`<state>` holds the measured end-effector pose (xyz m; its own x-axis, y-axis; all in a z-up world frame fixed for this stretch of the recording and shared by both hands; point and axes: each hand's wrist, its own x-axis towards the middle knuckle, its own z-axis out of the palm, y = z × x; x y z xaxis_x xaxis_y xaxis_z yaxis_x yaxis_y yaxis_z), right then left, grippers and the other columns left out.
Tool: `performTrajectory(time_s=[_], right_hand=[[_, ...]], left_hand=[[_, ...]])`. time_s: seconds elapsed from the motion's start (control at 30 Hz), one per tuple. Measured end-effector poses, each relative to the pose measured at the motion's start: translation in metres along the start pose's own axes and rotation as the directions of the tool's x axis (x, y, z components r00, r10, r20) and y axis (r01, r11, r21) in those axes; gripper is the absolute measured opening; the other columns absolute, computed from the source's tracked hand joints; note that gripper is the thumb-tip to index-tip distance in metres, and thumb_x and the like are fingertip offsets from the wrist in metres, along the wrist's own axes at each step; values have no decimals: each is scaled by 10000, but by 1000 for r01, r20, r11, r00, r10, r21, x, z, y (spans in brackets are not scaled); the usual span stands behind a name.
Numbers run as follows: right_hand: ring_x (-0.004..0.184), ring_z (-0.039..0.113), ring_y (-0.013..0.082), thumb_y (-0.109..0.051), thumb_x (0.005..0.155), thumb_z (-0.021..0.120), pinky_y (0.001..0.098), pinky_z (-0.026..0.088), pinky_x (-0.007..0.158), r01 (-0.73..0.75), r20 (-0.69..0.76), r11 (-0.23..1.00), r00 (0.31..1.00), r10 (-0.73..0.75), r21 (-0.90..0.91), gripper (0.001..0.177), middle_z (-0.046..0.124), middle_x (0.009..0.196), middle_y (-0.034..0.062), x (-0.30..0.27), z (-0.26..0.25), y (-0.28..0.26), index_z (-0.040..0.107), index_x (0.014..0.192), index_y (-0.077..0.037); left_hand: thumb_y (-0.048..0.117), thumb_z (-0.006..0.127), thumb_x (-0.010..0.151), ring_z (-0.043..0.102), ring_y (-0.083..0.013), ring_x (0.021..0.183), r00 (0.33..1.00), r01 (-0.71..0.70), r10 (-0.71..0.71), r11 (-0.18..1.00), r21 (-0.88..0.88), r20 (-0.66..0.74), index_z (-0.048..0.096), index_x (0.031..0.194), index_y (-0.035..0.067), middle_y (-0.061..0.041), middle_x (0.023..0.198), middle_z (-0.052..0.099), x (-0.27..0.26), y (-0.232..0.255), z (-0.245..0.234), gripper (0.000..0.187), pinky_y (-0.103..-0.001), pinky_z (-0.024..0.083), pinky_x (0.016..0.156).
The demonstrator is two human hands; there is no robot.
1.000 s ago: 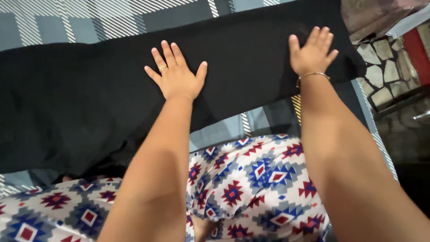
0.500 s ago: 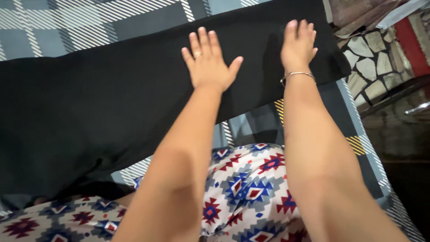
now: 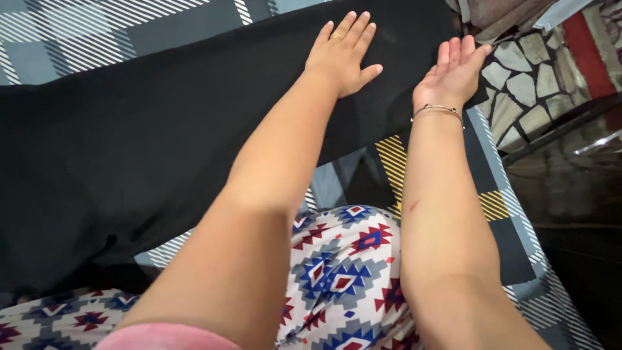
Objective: The person folds a pair of black trousers by hand while sitting on a bed.
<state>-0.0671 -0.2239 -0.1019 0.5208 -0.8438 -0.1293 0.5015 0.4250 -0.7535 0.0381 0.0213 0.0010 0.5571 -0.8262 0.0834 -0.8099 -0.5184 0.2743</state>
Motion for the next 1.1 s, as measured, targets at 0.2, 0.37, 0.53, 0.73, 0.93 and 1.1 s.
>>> performTrajectory(time_s=[0.2,0.37,0.53,0.73,0.93,1.1], right_hand=[[1527,373,374,-582,1021,452,477,193,1262,42,-1,999,999,-42,28,826,411,1622,234,3,6,6,383,1572,30],[1514,374,367,-596,990,452,467,190,1235,40,5,999,999,-40,35,847,405,1613,231,1,-7,6,380,1556,29],[1529,402,386,-569,1018,525,457,287,1292,101,13,992,995,-102,70,866,376,1627,266,12,-8,18,350,1569,75],[1508,406,388,-531,1022,540,447,339,1268,129,47,989,990,-133,74,874,362,1613,297,12,-10,19,306,1555,121],[1525,386,377,-560,1019,515,434,310,1283,125,102,992,987,-125,1,887,347,1623,280,6,-4,18,301,1564,107],[1509,400,374,-558,1010,507,436,320,1252,115,115,988,988,-103,-103,867,375,1605,277,-8,10,12,331,1548,99]], left_hand=[[561,504,987,170,-324,1557,854,-457,422,888,51,305,286,1608,76,-117,1687,216,-9,37,7,818,-568,209,1211],[598,482,984,127,-288,1552,935,-240,234,971,-9,265,259,1594,116,-85,1689,158,21,18,10,809,-544,169,1229],[537,472,993,92,-280,1575,957,-66,48,996,53,286,238,1619,140,-58,1713,118,16,29,-1,778,-537,156,1244],[577,483,980,73,-243,1594,918,-243,220,970,30,331,184,1642,139,-48,1726,91,12,47,1,849,-516,120,1274],[622,464,975,52,-276,1575,962,53,-75,995,87,261,161,1629,115,-77,1711,73,22,30,1,881,-517,118,1249],[565,441,1017,64,-246,1604,941,-229,229,973,-31,251,218,1641,172,-23,1741,103,8,51,20,770,-543,96,1275]])
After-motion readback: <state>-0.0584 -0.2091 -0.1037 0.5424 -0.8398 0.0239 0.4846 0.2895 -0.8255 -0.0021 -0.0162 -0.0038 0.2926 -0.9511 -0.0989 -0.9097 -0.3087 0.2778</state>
